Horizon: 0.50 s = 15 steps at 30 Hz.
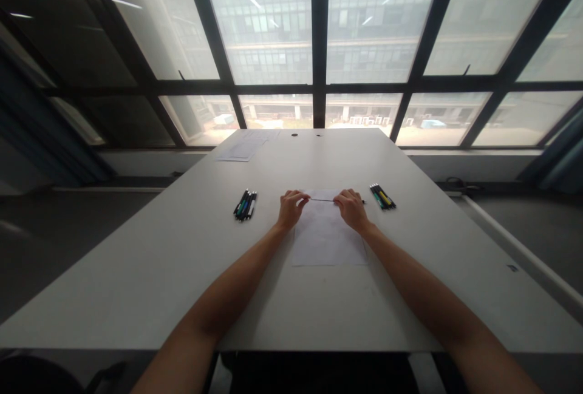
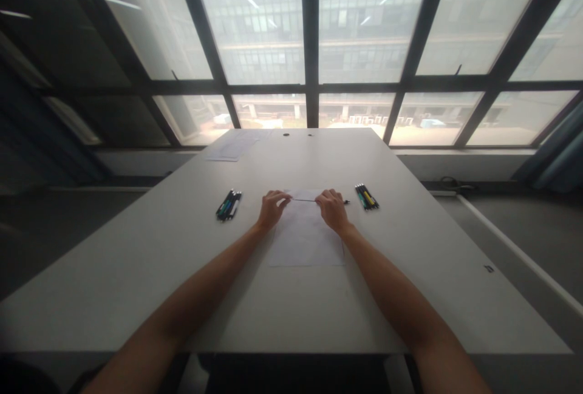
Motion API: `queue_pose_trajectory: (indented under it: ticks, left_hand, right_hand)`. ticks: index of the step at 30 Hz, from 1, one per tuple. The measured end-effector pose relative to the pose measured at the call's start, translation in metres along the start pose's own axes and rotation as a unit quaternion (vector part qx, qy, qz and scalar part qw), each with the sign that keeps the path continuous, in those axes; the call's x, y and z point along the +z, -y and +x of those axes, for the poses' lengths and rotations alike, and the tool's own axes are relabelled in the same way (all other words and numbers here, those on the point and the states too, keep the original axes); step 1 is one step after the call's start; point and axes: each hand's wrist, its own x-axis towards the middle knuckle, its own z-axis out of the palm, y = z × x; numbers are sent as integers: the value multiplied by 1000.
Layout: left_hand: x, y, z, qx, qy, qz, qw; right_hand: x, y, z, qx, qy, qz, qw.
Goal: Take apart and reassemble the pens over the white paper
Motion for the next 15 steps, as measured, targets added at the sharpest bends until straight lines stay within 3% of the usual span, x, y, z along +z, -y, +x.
queue_pose_trajectory:
  ticks: [5,15]
  left_hand:
    - [0,1,0,-11,-4,13,1000]
    - [3,4,0,32,-21,-14,999]
  right_hand:
    - [-1,-1,0,-2,-2,1,1000]
    - [-1,-1,0,-9,-3,-6,1000]
